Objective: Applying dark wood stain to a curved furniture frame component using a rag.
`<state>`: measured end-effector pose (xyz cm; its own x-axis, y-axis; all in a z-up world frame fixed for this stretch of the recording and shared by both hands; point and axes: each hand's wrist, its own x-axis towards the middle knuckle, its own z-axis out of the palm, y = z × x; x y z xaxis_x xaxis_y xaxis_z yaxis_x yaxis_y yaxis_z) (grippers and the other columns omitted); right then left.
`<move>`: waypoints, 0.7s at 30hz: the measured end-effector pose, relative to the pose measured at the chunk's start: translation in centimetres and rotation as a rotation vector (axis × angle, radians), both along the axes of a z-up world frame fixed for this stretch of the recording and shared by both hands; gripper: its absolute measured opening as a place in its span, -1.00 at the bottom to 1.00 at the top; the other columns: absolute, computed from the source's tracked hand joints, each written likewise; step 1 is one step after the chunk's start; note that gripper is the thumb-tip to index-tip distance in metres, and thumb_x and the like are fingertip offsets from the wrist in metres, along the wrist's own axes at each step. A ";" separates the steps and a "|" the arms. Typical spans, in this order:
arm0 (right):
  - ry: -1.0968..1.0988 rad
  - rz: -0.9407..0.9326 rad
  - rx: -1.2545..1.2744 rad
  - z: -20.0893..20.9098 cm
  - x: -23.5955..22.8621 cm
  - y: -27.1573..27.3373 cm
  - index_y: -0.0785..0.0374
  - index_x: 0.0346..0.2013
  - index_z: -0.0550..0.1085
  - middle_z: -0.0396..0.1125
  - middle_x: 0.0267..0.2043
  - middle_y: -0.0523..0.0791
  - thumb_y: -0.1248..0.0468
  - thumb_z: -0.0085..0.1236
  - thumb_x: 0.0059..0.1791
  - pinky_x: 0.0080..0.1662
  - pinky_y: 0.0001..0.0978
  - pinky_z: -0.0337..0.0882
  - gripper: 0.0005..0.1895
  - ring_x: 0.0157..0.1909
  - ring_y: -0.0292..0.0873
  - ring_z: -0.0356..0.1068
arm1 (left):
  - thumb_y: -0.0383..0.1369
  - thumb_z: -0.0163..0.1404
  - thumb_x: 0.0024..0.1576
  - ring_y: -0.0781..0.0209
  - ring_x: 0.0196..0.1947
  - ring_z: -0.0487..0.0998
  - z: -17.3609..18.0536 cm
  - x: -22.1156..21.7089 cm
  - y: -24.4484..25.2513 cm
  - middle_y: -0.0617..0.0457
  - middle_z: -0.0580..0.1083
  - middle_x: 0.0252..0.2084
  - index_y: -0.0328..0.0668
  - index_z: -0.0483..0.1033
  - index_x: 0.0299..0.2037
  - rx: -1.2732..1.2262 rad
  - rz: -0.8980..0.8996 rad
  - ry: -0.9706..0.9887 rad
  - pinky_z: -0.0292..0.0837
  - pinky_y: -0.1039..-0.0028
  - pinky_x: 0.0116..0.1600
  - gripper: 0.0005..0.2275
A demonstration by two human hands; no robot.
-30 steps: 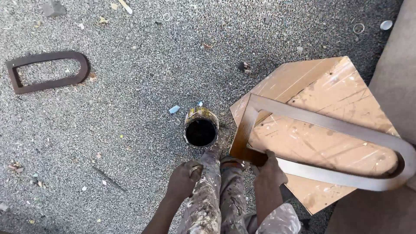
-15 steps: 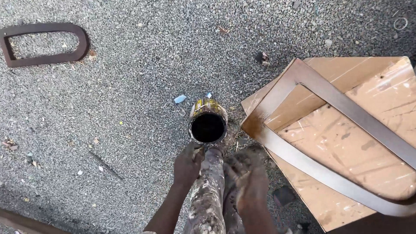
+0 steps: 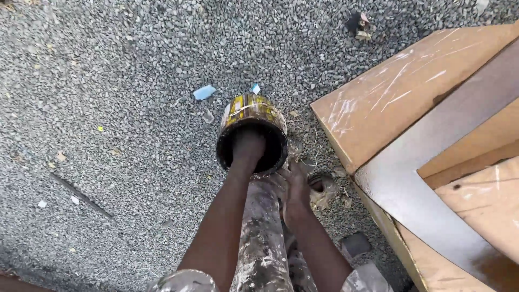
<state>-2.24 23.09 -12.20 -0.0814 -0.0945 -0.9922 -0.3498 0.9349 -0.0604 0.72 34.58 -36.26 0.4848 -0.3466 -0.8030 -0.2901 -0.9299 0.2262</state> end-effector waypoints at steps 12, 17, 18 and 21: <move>-0.121 -0.184 0.129 3.2 -3.4 -0.2 0.04 0.48 0.09 0.06 0.56 -0.05 -0.15 -0.26 0.02 0.45 0.18 0.08 -0.24 0.51 0.08 0.12 | -0.28 -0.06 0.08 0.09 -0.33 0.44 16.7 7.7 0.3 -0.05 0.52 -0.34 -0.11 0.51 -0.50 -0.031 -0.084 0.382 0.27 0.29 -0.25 -0.82; -0.226 -0.028 0.105 11.9 -10.9 0.4 0.15 0.30 0.36 0.40 0.36 0.04 -0.10 -0.21 0.00 0.30 0.08 0.41 -0.34 0.25 0.15 0.49 | -0.15 -0.22 0.15 0.08 -0.35 0.40 32.8 7.5 -3.6 -0.07 0.49 -0.35 -0.25 0.53 -0.34 0.095 0.627 0.489 0.31 0.24 -0.28 -0.66; -0.181 -0.177 0.231 11.7 -13.6 1.2 0.34 0.26 0.40 0.41 0.30 0.20 -0.06 -0.21 0.05 0.25 0.13 0.42 -0.35 0.20 0.28 0.48 | -0.16 -0.14 0.07 0.11 -0.37 0.35 35.0 7.1 -4.3 -0.12 0.47 -0.29 -0.27 0.52 -0.22 0.131 0.754 0.478 0.26 0.33 -0.34 -0.67; -0.533 -0.248 0.335 0.8 -28.2 5.8 0.55 0.23 0.33 0.36 0.28 0.36 0.16 -0.15 0.08 0.21 0.04 0.50 -0.44 0.21 0.31 0.46 | -0.19 -0.02 0.01 0.20 -0.55 0.18 38.4 5.6 -3.7 -0.07 0.31 -0.44 -0.41 0.50 -0.05 0.006 0.995 0.605 0.10 0.45 -0.50 -0.58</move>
